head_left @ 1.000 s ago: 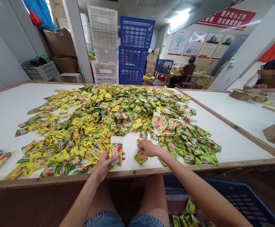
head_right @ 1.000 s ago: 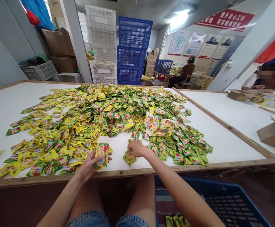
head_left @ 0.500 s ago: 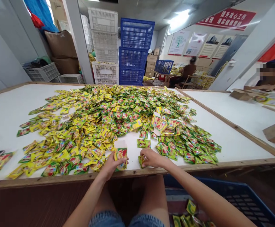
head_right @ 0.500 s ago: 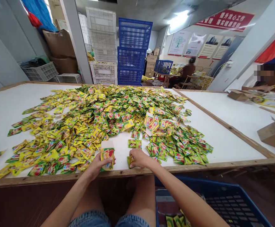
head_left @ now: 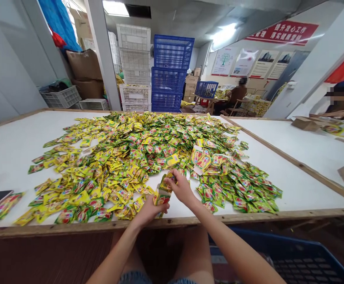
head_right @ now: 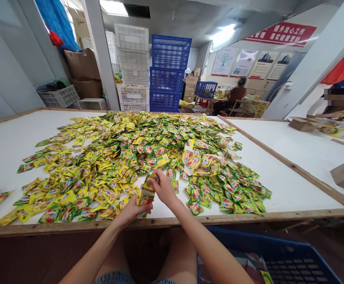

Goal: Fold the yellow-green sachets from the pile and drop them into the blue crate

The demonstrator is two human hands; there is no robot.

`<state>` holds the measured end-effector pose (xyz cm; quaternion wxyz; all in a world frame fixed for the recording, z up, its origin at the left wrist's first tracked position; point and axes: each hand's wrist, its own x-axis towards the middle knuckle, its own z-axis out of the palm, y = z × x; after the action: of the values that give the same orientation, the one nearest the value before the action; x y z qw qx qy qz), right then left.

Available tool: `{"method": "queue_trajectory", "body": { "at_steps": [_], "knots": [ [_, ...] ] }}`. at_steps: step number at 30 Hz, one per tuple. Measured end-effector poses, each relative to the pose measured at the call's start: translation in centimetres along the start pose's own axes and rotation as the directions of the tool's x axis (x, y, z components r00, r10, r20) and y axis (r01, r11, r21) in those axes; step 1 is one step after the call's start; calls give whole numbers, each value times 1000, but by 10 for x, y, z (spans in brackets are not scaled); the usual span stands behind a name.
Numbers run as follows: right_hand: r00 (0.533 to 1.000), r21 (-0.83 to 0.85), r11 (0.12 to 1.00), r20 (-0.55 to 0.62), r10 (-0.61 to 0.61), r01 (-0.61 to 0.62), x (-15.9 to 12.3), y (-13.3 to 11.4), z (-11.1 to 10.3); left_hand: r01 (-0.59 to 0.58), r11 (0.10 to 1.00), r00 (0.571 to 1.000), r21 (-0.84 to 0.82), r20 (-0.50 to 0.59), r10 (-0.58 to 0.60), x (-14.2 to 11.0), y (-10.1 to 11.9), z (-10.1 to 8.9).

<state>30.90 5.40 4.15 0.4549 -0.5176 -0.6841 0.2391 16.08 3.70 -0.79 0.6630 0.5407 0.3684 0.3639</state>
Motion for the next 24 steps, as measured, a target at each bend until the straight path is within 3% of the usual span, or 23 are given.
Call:
{"method": "queue_trajectory", "body": {
  "at_steps": [7,13,18,24],
  "knots": [
    [977,-249,946,17,-212,209,-3,23,4,-11,1000,1000,2,2,11,0,-5,-5],
    [923,-470,795,159,-351,383,5,15,-3,26,999,1000,-34,4,-26,1,-1,-4],
    [839,-601,595,284,-465,534,11,10,2,50,999,998,-21,29,-50,1,-1,-2],
    [733,-511,526,453,-507,680,15,10,3,87,990,996,-112,17,-85,-2,-1,0]
  ]
}}
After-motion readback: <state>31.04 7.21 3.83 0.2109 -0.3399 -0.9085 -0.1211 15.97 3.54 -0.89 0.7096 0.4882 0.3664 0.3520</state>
